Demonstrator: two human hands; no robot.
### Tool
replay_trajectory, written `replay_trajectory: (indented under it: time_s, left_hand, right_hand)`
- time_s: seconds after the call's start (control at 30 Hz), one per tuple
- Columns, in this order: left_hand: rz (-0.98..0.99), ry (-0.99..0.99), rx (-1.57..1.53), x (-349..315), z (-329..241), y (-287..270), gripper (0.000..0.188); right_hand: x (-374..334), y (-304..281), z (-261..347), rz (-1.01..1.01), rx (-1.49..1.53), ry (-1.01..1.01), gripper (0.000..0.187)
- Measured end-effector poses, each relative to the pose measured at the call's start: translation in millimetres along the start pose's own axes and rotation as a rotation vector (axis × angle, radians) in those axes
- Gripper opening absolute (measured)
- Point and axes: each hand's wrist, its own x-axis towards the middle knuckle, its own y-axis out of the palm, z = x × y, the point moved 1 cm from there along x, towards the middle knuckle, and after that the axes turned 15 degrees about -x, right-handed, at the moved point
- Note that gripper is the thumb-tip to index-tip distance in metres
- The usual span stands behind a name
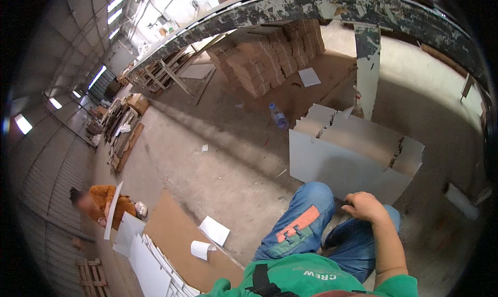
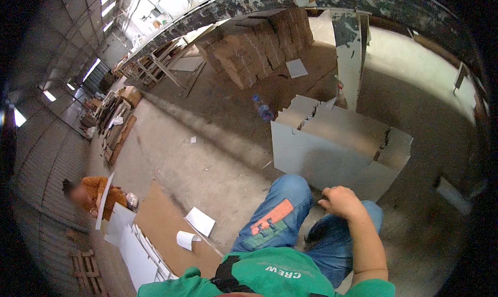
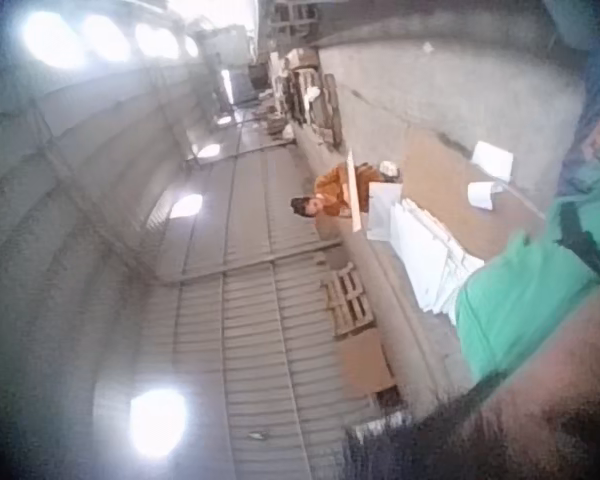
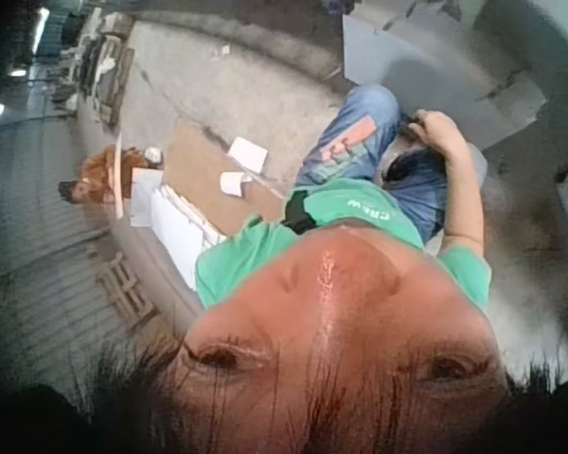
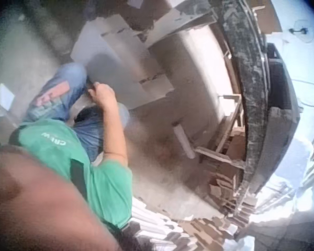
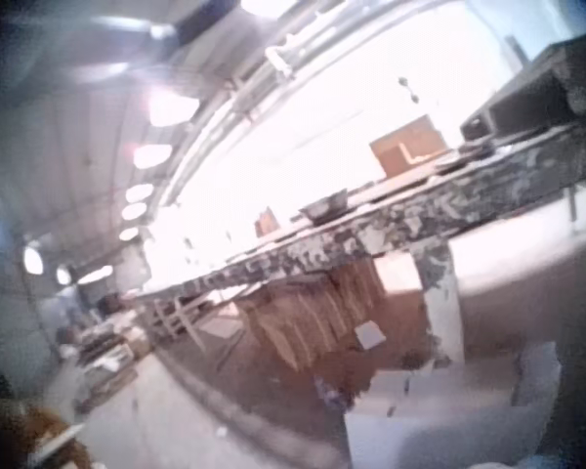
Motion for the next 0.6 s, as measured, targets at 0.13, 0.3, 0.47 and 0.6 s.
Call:
replay_trajectory:
  time_s: [0.13, 0.3, 0.47, 0.6]
  left_hand:
    - [0.027, -0.052, -0.133, -9.9, 19.8, -13.1, 0.036]
    - [0.207, -0.143, -0.198, -3.8, 18.8, 13.9, 0.033]
    - [0.439, 0.071, -0.181, -22.9, -64.1, 91.6, 0.03]
    - [0.494, 0.696, 0.004, -84.9, -151.9, 192.3, 0.026]
  right_hand:
    - [-6.9, 0.9, -8.0, 0.036, -0.004, 0.026, 0.029]
    - [-11.6, -10.2, -29.4, -0.056, 0.167, 0.009, 0.026]
    - [-63.3, -21.3, -63.1, -1.071, 0.927, 0.426, 0.02]
    - [-157.2, 161.5, -99.4, -0.858, 1.031, 0.984, 0.029]
